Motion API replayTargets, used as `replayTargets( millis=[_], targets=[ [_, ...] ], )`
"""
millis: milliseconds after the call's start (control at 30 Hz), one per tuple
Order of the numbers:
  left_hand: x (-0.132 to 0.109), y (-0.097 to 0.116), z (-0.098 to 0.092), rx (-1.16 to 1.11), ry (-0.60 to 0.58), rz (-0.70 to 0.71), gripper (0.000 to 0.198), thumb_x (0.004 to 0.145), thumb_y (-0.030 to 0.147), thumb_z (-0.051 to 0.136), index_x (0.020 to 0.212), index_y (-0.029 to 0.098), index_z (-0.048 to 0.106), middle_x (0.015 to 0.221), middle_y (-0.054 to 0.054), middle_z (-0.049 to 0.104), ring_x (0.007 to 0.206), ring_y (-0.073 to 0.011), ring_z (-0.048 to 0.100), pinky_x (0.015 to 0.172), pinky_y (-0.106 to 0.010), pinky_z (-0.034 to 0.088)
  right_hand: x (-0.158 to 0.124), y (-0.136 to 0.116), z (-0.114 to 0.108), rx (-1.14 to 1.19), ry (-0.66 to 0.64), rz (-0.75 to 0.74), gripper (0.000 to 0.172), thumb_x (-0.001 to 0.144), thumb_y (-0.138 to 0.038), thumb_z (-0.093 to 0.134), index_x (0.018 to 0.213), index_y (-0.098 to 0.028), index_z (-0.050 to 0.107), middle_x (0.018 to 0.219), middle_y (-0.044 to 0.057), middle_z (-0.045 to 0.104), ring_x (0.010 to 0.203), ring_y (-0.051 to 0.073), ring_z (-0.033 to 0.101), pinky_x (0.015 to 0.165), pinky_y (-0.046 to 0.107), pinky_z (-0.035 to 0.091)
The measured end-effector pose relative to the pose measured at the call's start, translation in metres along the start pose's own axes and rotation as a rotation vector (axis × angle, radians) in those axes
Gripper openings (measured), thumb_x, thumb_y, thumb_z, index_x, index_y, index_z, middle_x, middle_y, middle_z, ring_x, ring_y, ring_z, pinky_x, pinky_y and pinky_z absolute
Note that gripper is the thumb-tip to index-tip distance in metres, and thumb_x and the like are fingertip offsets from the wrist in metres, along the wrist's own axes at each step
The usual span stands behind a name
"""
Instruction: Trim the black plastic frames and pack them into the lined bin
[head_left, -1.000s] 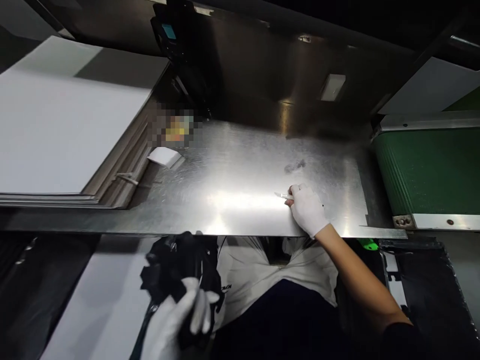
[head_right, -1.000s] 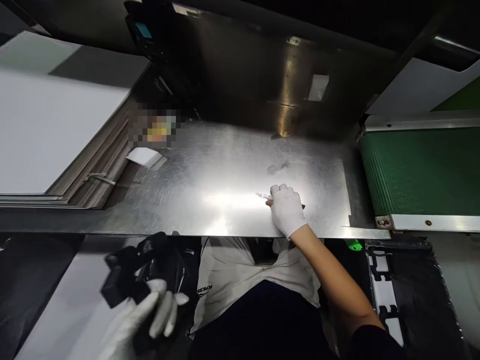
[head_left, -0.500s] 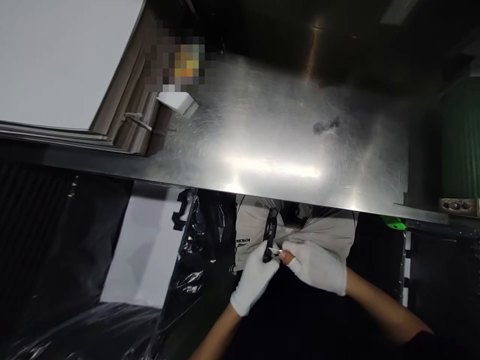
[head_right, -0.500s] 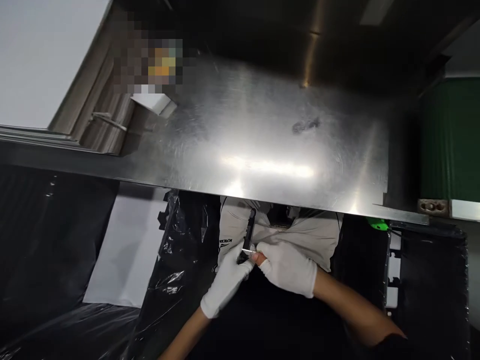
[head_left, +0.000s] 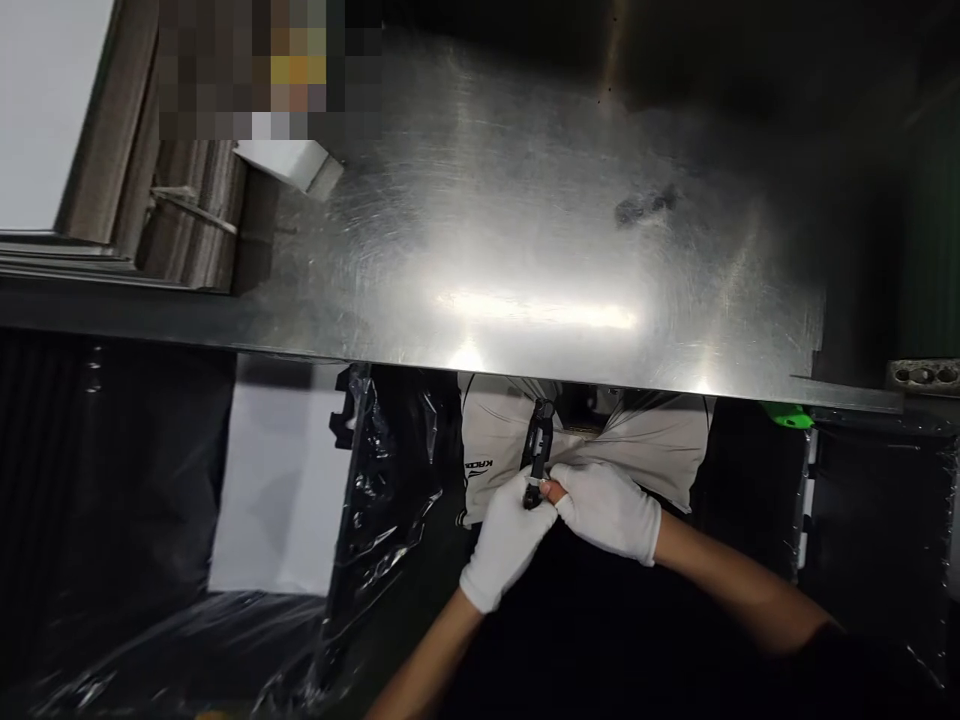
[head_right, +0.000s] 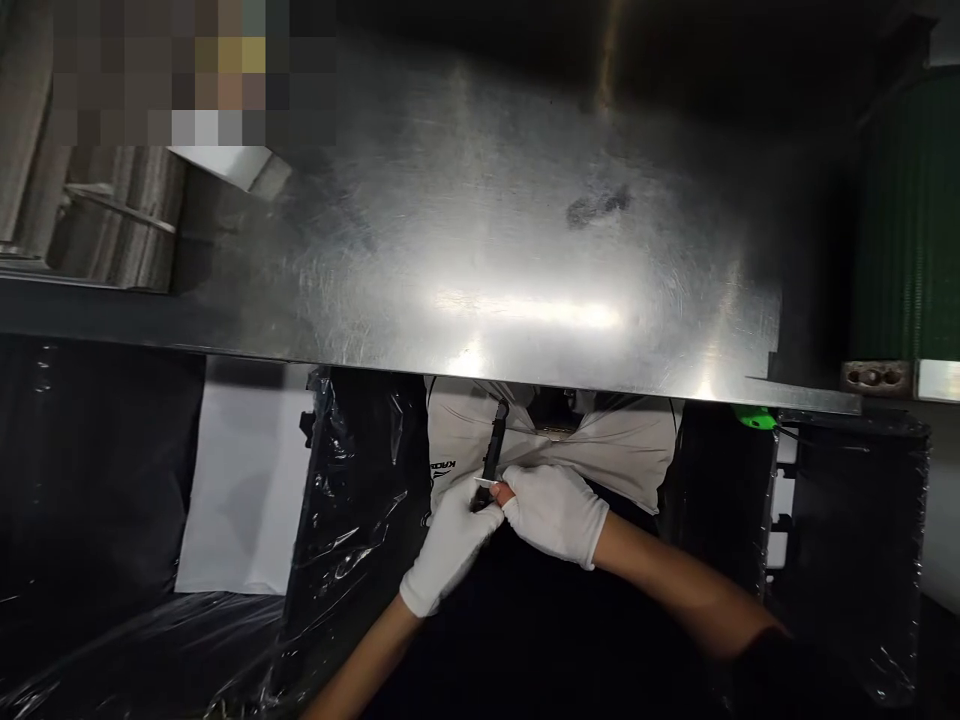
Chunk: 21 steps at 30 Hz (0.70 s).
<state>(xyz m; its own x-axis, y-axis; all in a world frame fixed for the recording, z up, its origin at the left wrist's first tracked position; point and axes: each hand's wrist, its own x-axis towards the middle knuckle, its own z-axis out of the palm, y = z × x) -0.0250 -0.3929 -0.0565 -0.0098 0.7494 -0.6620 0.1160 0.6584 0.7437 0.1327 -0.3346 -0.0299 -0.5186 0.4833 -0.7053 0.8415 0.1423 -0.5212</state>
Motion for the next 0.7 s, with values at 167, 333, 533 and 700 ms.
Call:
replayTargets(
  millis=[167,333,533,700],
  targets=[
    [0.002,-0.001,0.001,0.020,0.017,-0.001,0.017,0.074,0.036,0.063,0.070,0.021,0.057,0.065,0.004,0.052,0.065,-0.0156,0.045,0.064,-0.028,0.041,0.000,0.000,0.011,0.054,0.037,0.062,0.040,0.120,-0.041,0.033,0.113,-0.021,0.068,0.100,0.006,0.081,0.088,0.021,0.077,0.072,0.030,0.044],
    [0.001,-0.002,0.001,0.034,0.005,-0.006,0.016,0.074,0.036,0.062,0.069,0.021,0.058,0.065,0.003,0.053,0.065,-0.0157,0.045,0.064,-0.029,0.041,0.000,0.004,0.012,0.063,0.038,0.011,0.038,0.119,-0.039,0.036,0.112,-0.022,0.068,0.100,0.005,0.081,0.087,0.021,0.077,0.070,0.031,0.043],
    [0.000,-0.001,0.000,0.038,-0.008,-0.001,0.015,0.075,0.034,0.062,0.071,0.020,0.061,0.066,0.003,0.055,0.066,-0.0165,0.048,0.066,-0.029,0.043,0.001,0.007,0.012,0.077,0.026,-0.009,0.037,0.119,-0.038,0.037,0.112,-0.021,0.069,0.101,0.005,0.081,0.087,0.021,0.077,0.073,0.031,0.045],
    [0.000,0.003,0.001,0.018,-0.010,0.018,0.011,0.073,0.031,0.062,0.069,0.021,0.059,0.066,0.003,0.055,0.067,-0.0169,0.048,0.069,-0.030,0.045,-0.002,0.000,0.011,0.103,0.015,0.054,0.040,0.119,-0.040,0.038,0.109,-0.020,0.071,0.099,0.006,0.081,0.089,0.021,0.077,0.074,0.031,0.046]
  ],
)
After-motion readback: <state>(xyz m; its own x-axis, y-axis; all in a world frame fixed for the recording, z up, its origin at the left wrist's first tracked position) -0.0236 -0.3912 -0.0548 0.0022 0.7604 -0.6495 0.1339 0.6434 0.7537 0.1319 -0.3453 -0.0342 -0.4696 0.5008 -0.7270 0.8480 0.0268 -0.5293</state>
